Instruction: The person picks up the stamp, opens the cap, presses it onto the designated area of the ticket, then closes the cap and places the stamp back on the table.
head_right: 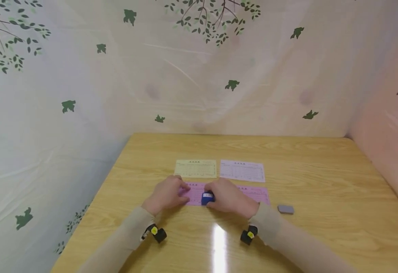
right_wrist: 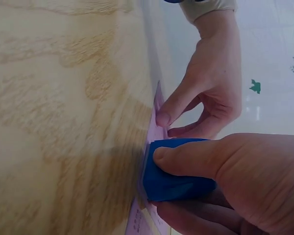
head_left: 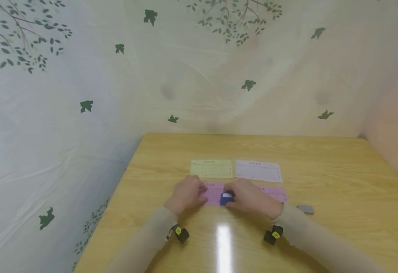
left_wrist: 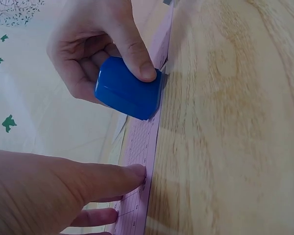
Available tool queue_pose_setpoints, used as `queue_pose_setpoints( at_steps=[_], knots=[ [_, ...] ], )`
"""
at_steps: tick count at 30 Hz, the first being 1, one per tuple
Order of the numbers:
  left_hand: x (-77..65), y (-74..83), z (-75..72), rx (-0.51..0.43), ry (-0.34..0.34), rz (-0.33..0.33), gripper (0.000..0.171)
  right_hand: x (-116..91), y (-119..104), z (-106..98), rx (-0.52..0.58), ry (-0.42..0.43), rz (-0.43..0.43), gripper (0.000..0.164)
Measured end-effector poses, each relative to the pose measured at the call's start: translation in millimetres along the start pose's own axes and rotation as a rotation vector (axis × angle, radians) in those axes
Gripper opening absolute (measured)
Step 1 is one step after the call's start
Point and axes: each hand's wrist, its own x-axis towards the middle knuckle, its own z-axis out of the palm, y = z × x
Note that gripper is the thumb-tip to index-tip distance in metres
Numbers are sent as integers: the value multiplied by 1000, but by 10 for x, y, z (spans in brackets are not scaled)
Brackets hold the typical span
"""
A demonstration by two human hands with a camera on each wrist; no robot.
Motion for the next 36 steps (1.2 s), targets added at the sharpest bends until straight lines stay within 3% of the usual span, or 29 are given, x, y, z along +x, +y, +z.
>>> queue_pose_setpoints(
  at_steps=[3, 8, 13, 20, 25, 31, 36],
  knots=[
    [-6, 27, -20, -9, 0, -2, 35, -16, 23, -59, 68, 7, -19, 20],
    [-19, 75, -48, -22, -7, -4, 34, -54, 30, -280, 145, 117, -59, 20],
    [-27, 77, -51, -34, -18, 4, 37, -118, 28, -512, 144, 212, -92, 24],
    [-32, 56, -70, -112, -3, -14, 30, -240, 52, -641, 121, 305, -115, 33],
    [34, 222, -100, -68, 31, 31, 29, -316, 114, -703, 104, 328, -103, 26],
    [155, 491, -61, -58, 15, 136, 30, -388, 139, -759, 89, 333, -82, 25],
    [260, 652, -22, -45, 16, 176, 29, -436, 137, -795, 92, 318, -83, 22]
  ],
)
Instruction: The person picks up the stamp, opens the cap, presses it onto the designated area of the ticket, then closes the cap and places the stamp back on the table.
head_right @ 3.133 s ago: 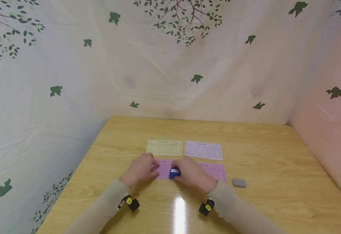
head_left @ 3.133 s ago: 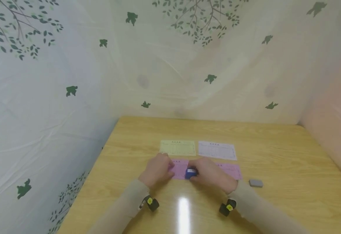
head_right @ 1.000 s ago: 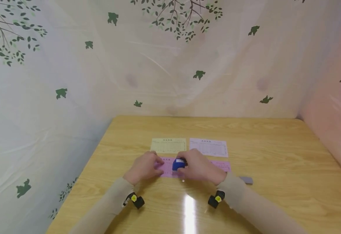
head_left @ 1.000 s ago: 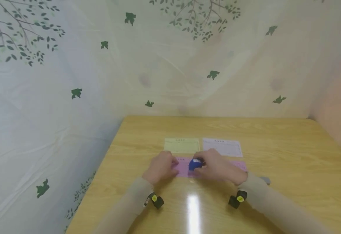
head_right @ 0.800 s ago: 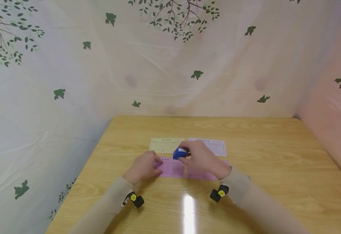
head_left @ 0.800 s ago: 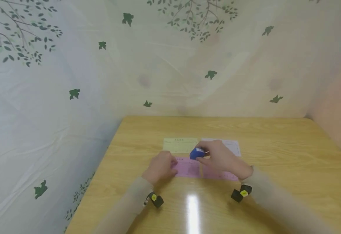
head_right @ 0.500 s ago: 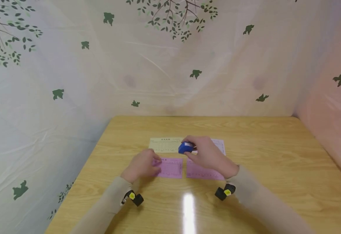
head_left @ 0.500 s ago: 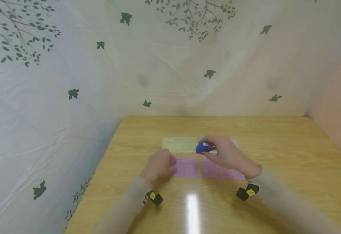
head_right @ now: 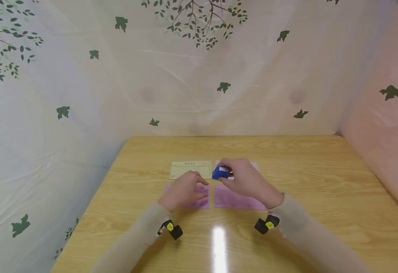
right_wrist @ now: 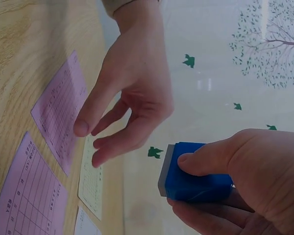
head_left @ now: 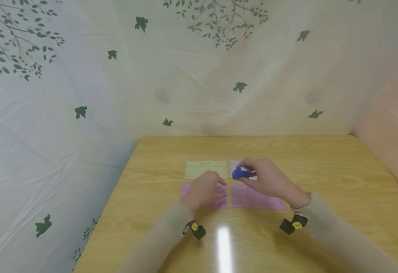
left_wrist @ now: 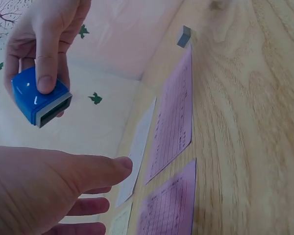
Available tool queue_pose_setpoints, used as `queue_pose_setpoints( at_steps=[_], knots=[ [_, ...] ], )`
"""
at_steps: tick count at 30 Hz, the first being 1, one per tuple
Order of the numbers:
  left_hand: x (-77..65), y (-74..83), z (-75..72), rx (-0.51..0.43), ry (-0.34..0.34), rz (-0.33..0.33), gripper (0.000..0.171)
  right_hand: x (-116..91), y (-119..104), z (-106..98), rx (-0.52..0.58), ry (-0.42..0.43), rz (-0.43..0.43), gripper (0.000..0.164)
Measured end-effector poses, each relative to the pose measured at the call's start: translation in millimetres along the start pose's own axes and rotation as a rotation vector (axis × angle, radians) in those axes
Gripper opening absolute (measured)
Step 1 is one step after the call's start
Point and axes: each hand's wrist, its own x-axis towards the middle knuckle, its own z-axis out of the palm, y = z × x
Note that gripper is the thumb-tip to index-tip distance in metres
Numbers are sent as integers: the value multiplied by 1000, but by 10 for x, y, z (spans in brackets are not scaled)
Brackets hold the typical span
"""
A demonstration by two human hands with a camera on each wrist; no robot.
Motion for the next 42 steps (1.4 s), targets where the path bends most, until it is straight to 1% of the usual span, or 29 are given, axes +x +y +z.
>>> queue_pose_setpoints(
  at_steps=[4, 9, 10, 13, 16, 18, 25, 28, 31, 34, 37, 42],
  knots=[
    [74, 78, 73, -24, -16, 25, 31, -22, -4, -39, -2, -4, 1, 22],
    [139, 155, 212, -78, -27, 59, 33, -43, -3, -71, -35, -9, -3, 23],
    [150, 171, 236, -76, -26, 67, 33, -47, -5, -78, -38, -12, -2, 23],
    [170, 225, 283, -63, -26, 91, 31, -61, -16, -98, -40, -19, 2, 22],
    [193, 275, 311, -8, -10, 126, 29, -73, -24, -120, -41, -17, 5, 21],
    [208, 296, 324, 10, -7, 138, 29, -77, -28, -132, -46, -12, 2, 20],
    [253, 325, 374, 75, -3, 168, 25, -85, 11, -160, -62, -4, -1, 21],
    [267, 333, 389, 88, -23, 183, 19, -99, 27, -175, -65, -3, 5, 22],
    [281, 345, 399, 96, -53, 179, 17, -115, 37, -191, -61, -5, 17, 23],
    [286, 363, 402, 98, -76, 154, 23, -136, 43, -213, -55, -2, 25, 23],
    [269, 403, 380, 121, -96, 131, 29, -162, 48, -234, -51, 1, 28, 23],
    [248, 447, 358, 124, -111, 117, 30, -208, 52, -280, -58, 19, 36, 24]
  ],
)
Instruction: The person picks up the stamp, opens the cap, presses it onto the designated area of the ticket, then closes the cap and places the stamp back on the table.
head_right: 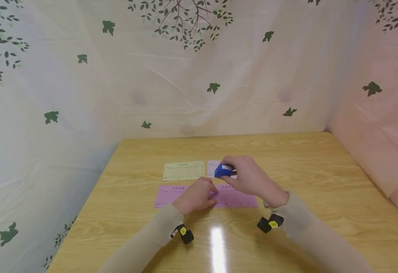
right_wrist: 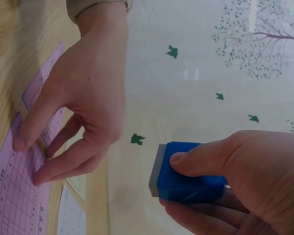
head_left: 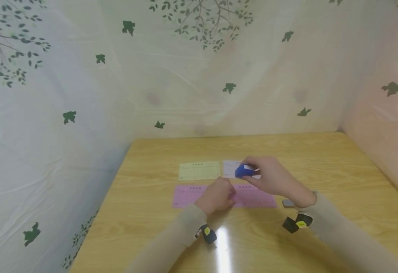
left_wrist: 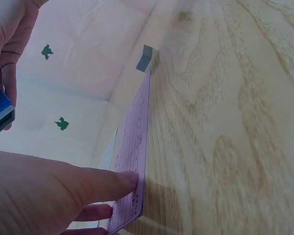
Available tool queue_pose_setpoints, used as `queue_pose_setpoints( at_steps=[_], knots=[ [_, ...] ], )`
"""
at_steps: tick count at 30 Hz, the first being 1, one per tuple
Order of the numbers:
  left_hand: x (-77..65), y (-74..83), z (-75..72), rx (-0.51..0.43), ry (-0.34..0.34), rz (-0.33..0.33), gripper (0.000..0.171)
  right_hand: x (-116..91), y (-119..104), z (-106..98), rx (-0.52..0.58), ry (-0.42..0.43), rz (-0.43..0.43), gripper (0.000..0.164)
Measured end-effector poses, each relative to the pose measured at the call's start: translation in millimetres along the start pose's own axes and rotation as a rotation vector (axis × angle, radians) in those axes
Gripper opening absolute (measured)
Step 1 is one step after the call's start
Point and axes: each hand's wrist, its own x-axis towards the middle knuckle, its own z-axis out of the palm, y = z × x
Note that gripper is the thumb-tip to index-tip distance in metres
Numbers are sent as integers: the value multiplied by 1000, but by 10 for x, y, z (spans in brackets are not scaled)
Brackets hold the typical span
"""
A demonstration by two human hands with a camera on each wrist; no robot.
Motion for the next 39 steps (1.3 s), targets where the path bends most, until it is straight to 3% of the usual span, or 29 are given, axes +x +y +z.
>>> queue_pose_setpoints(
  at_steps=[25, 32, 39],
  knots=[
    [8, 9, 24, -22, 1, -22, 31, -417, 276, -557, -5, 75, 134, 19],
    [-2, 28, 0, -36, -2, -31, 33, -502, 379, -636, 0, 79, 190, 21],
    [2, 42, -15, -40, 3, -32, 33, -561, 424, -641, 25, 65, 189, 22]
  ],
)
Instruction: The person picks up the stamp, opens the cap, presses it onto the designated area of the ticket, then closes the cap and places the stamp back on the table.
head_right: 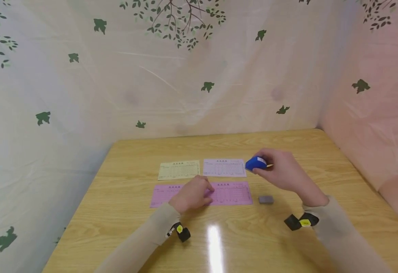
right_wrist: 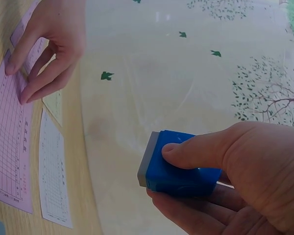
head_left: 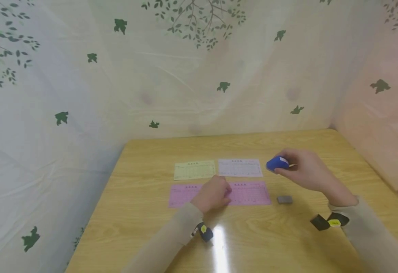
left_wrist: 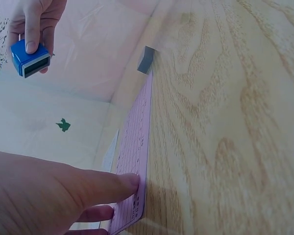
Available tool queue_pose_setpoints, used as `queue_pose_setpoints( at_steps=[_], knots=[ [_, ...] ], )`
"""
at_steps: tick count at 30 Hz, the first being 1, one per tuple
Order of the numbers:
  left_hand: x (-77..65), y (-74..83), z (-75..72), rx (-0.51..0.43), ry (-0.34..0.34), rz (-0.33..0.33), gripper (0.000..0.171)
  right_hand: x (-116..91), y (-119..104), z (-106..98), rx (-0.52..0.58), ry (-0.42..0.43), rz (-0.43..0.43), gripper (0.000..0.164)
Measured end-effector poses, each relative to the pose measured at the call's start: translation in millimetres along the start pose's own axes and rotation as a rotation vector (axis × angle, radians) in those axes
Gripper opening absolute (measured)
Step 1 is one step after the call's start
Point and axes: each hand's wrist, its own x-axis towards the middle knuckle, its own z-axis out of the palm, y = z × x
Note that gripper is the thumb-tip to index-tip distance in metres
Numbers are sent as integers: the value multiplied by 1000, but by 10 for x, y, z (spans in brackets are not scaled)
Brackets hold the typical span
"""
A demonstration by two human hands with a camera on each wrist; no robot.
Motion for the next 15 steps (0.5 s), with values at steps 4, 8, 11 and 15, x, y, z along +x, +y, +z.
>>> queue_pose_setpoints(
  at_steps=[4, 8, 11, 15],
  knots=[
    [2, -4, 1, -2, 2, -4, 33, -14, 30, 13, -11, -9, 3, 23],
    [-4, -6, 4, -10, 6, -8, 33, -32, 57, 30, -28, -26, 13, 23],
    [-5, -9, 14, -17, 6, -14, 33, -49, 76, 65, -26, -64, 33, 21],
    [-2, -12, 22, -9, 4, -12, 34, -68, 94, 126, -33, -113, 42, 20]
  ],
)
